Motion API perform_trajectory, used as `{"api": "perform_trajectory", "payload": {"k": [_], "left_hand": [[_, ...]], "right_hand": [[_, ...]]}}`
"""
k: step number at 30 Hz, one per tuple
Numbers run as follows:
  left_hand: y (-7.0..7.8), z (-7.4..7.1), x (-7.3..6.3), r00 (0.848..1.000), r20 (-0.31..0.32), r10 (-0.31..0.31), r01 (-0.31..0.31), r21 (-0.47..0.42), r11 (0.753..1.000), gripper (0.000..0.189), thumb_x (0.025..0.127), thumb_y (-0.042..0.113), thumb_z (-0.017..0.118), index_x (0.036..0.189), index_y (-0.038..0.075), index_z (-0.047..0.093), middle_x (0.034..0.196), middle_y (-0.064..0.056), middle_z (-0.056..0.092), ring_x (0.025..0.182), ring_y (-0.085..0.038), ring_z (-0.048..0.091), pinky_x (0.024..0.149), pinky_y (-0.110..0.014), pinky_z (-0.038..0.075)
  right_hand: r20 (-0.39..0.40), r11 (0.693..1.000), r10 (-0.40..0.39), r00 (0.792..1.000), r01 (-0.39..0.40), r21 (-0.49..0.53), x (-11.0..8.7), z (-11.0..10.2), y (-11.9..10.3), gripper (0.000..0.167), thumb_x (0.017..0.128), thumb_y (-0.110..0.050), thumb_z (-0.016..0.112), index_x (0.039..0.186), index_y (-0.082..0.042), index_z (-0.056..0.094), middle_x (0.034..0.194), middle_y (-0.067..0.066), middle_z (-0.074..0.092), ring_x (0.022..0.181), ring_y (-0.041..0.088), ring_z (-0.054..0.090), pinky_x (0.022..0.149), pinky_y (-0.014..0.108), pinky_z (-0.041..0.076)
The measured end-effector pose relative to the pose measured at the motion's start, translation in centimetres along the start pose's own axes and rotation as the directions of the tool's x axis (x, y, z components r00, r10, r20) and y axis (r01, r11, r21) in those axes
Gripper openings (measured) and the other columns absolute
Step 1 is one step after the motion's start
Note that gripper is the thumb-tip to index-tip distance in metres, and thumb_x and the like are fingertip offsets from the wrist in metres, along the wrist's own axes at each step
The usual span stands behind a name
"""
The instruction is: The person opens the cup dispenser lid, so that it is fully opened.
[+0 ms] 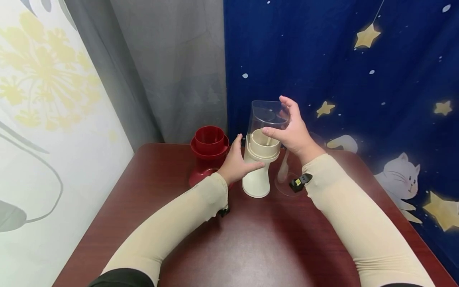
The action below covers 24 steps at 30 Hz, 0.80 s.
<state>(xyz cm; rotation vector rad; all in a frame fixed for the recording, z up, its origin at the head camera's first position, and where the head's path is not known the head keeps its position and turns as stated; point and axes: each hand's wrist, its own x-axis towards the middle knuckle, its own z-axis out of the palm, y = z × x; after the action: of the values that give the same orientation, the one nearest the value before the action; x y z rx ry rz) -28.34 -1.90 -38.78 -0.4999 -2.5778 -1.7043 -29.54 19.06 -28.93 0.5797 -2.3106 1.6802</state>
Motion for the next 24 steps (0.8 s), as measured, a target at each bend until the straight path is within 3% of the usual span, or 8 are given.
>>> {"api": "perform_trajectory", "payload": {"k": [3,8,12,16,24], "left_hand": [[-0.6,0.3,0.7,1.000,0.007,-0.008,0.008,-0.010,1.000,0.126,0.081,0.047,0.089,0.169,0.011,0.007,0.174,-0.013,0.021,0.159,-0.034,0.028,0.126,-0.056,0.031],[-1.3,0.7,1.8,0.999,0.034,0.041,-0.038,-0.068,0.997,0.128,0.080,0.038,0.091,0.169,0.008,0.003,0.173,-0.013,0.022,0.157,-0.029,0.031,0.127,-0.050,0.030],[-1.5,0.9,2.5,0.996,0.026,0.091,-0.088,-0.094,0.992,0.129,0.078,0.032,0.093,0.168,0.005,0.005,0.173,-0.012,0.022,0.155,-0.028,0.033,0.128,-0.047,0.030],[-1.7,1.0,3.0,0.995,0.016,0.097,-0.094,-0.104,0.990,0.129,0.076,0.028,0.095,0.167,0.006,0.007,0.171,-0.012,0.026,0.152,-0.028,0.037,0.127,-0.046,0.032],[-2.6,1.6,3.7,0.994,0.010,0.109,-0.107,-0.116,0.987,0.134,0.071,0.022,0.098,0.167,0.007,0.006,0.167,-0.014,0.031,0.147,-0.029,0.042,0.127,-0.044,0.033]], "right_hand": [[0.001,1.000,0.015,1.000,-0.015,-0.007,0.0,0.1,0.3,0.098,0.085,-0.015,0.086,0.163,-0.018,0.027,0.170,0.006,0.030,0.150,0.033,0.043,0.120,0.059,0.040],[-0.012,1.000,0.026,1.000,-0.026,-0.004,-0.2,0.4,0.6,0.092,0.086,-0.016,0.084,0.160,-0.016,0.029,0.166,0.007,0.036,0.134,0.039,0.058,0.111,0.061,0.048],[-0.021,1.000,0.009,1.000,-0.009,-0.019,-0.2,0.5,0.5,0.091,0.085,-0.017,0.084,0.159,-0.016,0.031,0.166,0.008,0.037,0.138,0.038,0.054,0.112,0.061,0.047],[-0.021,1.000,0.000,1.000,-0.001,-0.026,-0.2,0.6,0.6,0.090,0.086,-0.017,0.084,0.159,-0.016,0.031,0.165,0.010,0.039,0.143,0.036,0.049,0.114,0.062,0.045],[-0.050,0.999,-0.018,0.999,0.017,-0.034,-0.1,0.8,1.2,0.087,0.086,-0.017,0.083,0.157,-0.016,0.034,0.161,0.012,0.043,0.131,0.037,0.057,0.110,0.059,0.048]]}}
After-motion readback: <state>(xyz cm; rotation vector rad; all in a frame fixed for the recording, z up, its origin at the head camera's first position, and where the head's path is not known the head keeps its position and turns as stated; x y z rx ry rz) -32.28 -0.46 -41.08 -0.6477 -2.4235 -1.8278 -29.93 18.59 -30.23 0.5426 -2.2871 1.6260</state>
